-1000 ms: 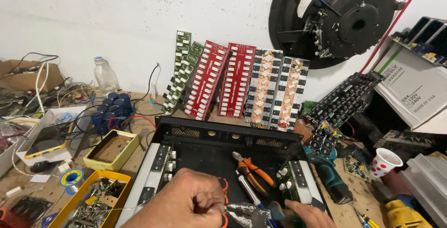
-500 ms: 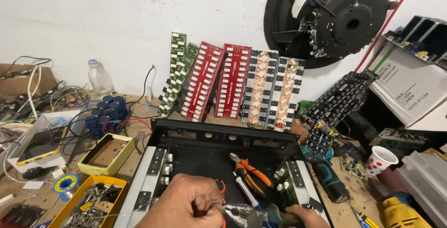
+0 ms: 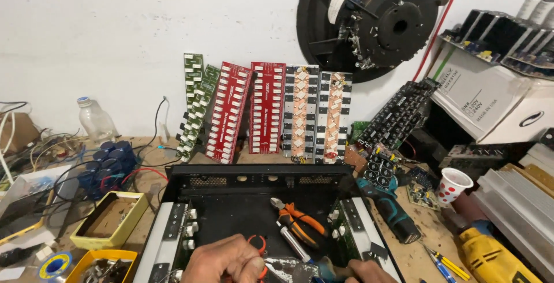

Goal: The person uses pliers to strip the ends of wires connected to a cluster of orange cylindrical batteries. They then use a soldering iron to solder the wires to the battery terminals on a circuit board.

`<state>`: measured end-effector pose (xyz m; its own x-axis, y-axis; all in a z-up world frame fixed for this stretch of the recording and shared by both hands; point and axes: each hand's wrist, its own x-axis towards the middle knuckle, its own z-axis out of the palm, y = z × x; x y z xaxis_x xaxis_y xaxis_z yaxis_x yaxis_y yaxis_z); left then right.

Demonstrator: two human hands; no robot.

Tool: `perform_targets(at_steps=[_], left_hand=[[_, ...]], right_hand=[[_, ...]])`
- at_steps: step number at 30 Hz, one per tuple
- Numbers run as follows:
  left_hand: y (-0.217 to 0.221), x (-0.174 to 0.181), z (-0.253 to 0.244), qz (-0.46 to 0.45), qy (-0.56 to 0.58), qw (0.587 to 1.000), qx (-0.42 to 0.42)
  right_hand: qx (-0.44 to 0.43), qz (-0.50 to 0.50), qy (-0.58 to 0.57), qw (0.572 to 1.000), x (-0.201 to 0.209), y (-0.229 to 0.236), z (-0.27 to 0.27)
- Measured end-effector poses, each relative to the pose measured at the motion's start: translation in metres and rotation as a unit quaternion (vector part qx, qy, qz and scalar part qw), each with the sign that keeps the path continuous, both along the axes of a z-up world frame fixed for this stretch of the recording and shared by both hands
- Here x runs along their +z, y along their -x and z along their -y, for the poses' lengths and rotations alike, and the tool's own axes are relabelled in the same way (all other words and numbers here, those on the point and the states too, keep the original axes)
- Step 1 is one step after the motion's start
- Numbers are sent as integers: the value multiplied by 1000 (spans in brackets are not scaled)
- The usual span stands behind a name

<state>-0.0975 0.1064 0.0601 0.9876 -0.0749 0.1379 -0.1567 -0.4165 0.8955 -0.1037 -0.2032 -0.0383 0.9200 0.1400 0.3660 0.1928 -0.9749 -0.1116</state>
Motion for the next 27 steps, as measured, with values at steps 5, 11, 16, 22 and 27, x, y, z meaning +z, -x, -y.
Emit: perform_targets(at_steps=[5,11,16,22,27], left_hand=[[-3,-13,-4,-36,-32,999,-2],[-4,-14,-7,77,11,997,-6],[0,-3,-7,23,44,999,-20],[2,1,-6,27,52,997,-41],[4,5,-5,41,47,997,-36]], right_hand=[[58,189,-26,980,29,9,-26],[93,226,-9,970,35,4,-18],[51,9,-34,998,-2,-18,14],[29,-65,-115,991,-12,-47,38],[37,-201,-106,973,-8,-61,50]])
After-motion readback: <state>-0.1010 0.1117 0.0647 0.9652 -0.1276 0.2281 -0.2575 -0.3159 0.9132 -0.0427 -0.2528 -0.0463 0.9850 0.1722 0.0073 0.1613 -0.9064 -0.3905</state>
